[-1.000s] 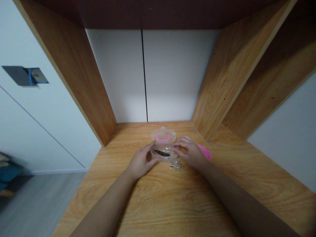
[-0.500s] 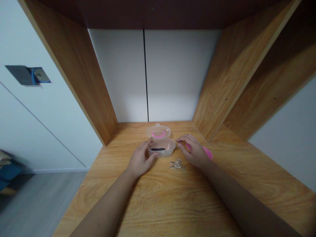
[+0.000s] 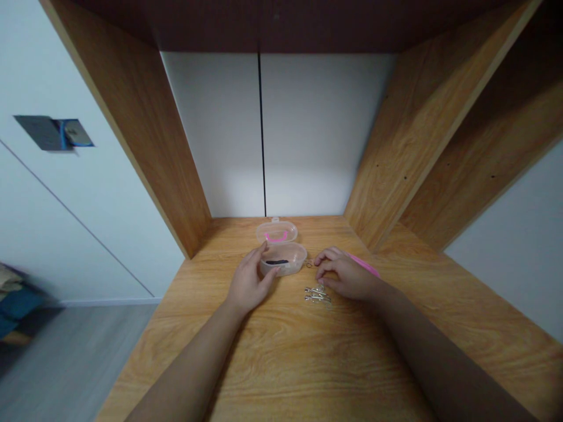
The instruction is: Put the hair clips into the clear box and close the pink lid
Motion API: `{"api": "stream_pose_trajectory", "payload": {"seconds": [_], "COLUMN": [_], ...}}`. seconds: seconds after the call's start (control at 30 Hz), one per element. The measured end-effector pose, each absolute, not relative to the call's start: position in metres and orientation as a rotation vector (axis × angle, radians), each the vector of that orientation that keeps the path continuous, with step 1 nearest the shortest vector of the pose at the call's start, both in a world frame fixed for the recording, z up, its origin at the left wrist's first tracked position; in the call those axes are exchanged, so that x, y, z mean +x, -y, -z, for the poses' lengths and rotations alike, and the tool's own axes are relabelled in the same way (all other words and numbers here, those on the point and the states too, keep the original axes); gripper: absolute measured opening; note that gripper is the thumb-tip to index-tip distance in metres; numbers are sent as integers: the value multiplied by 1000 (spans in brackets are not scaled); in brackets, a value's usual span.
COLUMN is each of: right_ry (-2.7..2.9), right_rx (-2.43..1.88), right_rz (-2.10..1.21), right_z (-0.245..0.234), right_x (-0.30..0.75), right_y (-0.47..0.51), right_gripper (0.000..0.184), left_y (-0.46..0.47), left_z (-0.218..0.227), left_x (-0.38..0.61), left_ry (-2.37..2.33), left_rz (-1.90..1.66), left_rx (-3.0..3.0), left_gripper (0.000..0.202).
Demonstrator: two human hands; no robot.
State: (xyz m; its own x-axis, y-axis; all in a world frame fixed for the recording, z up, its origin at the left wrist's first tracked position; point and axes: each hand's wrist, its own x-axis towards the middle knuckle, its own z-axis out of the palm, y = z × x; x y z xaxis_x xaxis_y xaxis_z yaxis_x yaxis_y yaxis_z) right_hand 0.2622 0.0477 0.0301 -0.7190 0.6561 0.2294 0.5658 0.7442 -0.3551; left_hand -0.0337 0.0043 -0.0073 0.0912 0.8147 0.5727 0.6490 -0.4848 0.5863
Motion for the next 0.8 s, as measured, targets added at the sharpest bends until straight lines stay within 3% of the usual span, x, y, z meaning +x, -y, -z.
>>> {"api": "stream_pose_trajectory", "payload": {"seconds": [0.8], "right_ry": [2614], "right_rx": [-952], "right_rz": [-512], "right_z": [-35], "right_x": [261], "right_y": [-44], "right_gripper": [7], "left_y": [-5], "left_z": [8], "left_x": [-35], "left_ry": [-1473], "left_rz": [-1379], "left_rx": [2160], "left_gripper": [62]}}
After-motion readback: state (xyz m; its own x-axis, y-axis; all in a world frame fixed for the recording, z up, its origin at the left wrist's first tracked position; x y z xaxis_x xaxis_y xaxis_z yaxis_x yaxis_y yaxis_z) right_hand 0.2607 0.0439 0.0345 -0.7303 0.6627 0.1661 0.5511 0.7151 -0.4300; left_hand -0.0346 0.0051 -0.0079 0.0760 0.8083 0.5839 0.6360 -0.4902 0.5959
